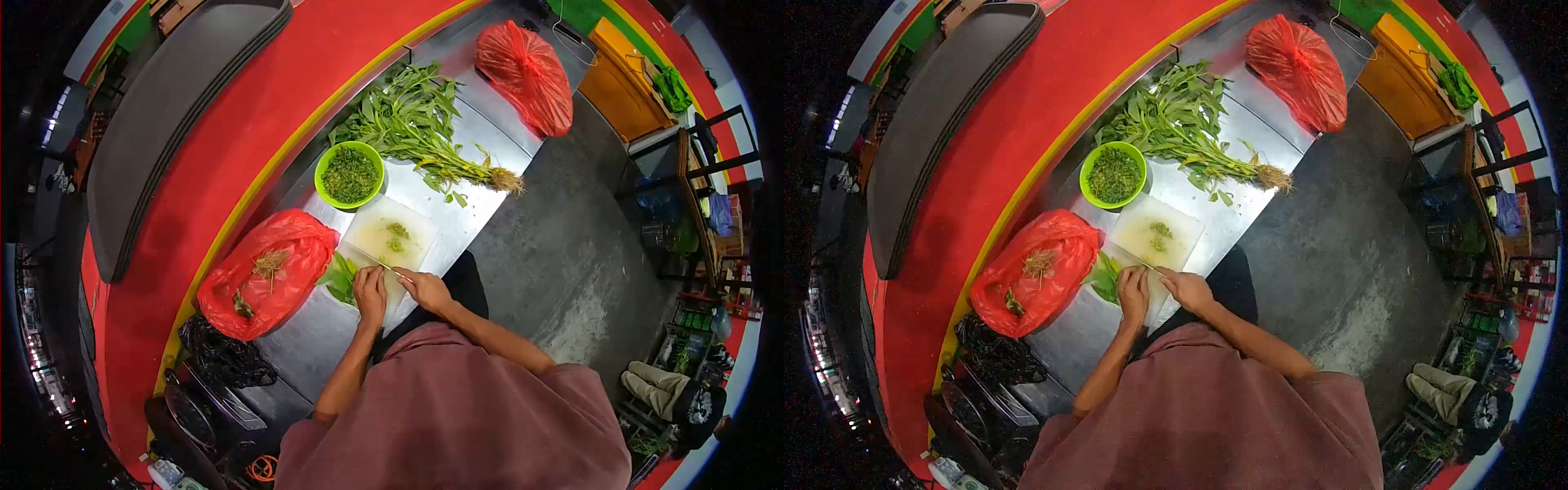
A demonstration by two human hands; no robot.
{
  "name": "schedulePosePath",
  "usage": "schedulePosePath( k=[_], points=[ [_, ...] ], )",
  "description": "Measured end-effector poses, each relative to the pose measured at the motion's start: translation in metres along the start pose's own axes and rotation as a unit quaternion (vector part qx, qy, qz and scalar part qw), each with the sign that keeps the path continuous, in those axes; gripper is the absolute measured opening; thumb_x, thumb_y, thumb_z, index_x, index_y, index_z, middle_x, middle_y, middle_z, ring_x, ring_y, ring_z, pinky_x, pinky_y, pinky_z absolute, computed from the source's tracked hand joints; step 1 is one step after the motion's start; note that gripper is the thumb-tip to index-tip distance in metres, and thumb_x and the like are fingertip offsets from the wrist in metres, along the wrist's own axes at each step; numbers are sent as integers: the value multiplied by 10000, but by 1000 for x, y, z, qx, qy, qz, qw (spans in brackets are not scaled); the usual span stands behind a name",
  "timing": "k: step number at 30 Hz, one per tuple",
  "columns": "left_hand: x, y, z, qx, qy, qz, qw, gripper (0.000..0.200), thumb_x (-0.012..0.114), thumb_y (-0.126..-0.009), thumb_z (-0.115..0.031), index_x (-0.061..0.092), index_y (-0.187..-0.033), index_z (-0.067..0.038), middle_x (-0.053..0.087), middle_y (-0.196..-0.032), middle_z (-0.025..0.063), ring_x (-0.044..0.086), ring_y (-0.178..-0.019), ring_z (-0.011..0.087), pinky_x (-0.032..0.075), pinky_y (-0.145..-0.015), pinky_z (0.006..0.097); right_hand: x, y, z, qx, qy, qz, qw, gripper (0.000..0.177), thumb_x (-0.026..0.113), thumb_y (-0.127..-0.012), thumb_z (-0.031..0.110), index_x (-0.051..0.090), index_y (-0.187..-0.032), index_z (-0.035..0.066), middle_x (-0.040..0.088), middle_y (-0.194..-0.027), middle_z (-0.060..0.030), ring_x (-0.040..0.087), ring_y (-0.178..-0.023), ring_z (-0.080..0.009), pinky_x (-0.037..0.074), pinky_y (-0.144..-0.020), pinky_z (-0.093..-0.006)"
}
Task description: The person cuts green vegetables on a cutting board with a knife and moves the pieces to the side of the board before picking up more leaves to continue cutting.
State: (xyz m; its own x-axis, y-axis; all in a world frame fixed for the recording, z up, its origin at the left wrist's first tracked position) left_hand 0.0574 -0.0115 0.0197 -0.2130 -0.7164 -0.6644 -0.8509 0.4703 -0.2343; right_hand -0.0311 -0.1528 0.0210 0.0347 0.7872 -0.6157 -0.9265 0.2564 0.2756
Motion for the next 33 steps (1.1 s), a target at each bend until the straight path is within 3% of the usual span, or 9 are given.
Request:
schedulePosePath(
  k=[4, 8, 15, 21, 27, 30, 33],
  points=[
    [0, 3, 0, 13, -18, -7, 1000, 168, 682, -909, -7, 732, -1067, 22, 677, -985, 165, 650, -924, 342, 509, -837, 422, 1, -12, 7, -23, 9, -4, 1000, 394, 535, -1049, 384, 639, -1373, 186, 718, -881, -248, 691, -823, -446, 535, -736, -542],
    [2, 2, 9, 3, 10, -25, 1000, 157, 686, -901, 0, 734, -1050, 6, 672, -968, 157, 645, -906, 341, 504, -833, 435, -1, -3, 8, 27, 1, 36, 999, 394, 529, -1052, 377, 635, -1383, 191, 717, -877, -247, 689, -813, -449, 534, -735, -547],
    [3, 4, 5, 2, 2, -4, 1000, 152, 684, -916, -28, 732, -1058, -4, 666, -995, 142, 632, -934, 345, 489, -835, 445, -2, -4, 9, -11, 12, 2, 1000, 408, 514, -1058, 389, 630, -1390, 181, 721, -886, -243, 692, -835, -449, 534, -757, -540],
    [-1, 3, 7, 2, 20, -22, 1000, 153, 681, -914, -7, 728, -1056, 20, 672, -958, 159, 650, -897, 336, 511, -832, 418, -11, 10, 11, 44, -20, 40, 998, 403, 519, -1057, 373, 631, -1384, 167, 720, -925, -250, 691, -866, -444, 527, -782, -550],
    [-1, 3, 2, 2, 10, -11, 1000, 159, 678, -916, -5, 728, -1065, 20, 667, -975, 157, 643, -914, 337, 508, -835, 412, -6, 2, 7, -10, 2, 10, 1000, 404, 524, -1052, 383, 631, -1381, 174, 722, -940, -245, 691, -864, -443, 536, -766, -541],
    [-1, 4, 4, -3, 14, -10, 1000, 156, 679, -916, -7, 731, -1062, 16, 672, -977, 159, 647, -922, 335, 511, -832, 410, -7, 0, 11, 38, 27, 57, 997, 410, 522, -1055, 397, 624, -1393, 191, 726, -958, -236, 691, -867, -450, 540, -757, -540],
    [1, 4, 9, -14, 27, -18, 999, 158, 685, -923, -44, 735, -1068, -10, 668, -991, 141, 632, -933, 336, 484, -853, 429, -7, 7, 10, 39, -8, 40, 998, 413, 520, -1056, 404, 626, -1389, 183, 726, -947, -249, 694, -849, -454, 546, -755, -533]
  ],
)
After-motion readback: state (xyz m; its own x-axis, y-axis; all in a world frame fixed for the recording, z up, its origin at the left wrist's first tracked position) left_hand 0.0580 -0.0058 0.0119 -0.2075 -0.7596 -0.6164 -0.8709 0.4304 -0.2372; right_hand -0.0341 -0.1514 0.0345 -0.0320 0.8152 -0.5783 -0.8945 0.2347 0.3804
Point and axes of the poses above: each hand's wrist, its own y-axis away from the middle knuckle, its own x-axis out of the palm, z = x × y, the point moved 5 cm from there along -y, towards the middle knuckle
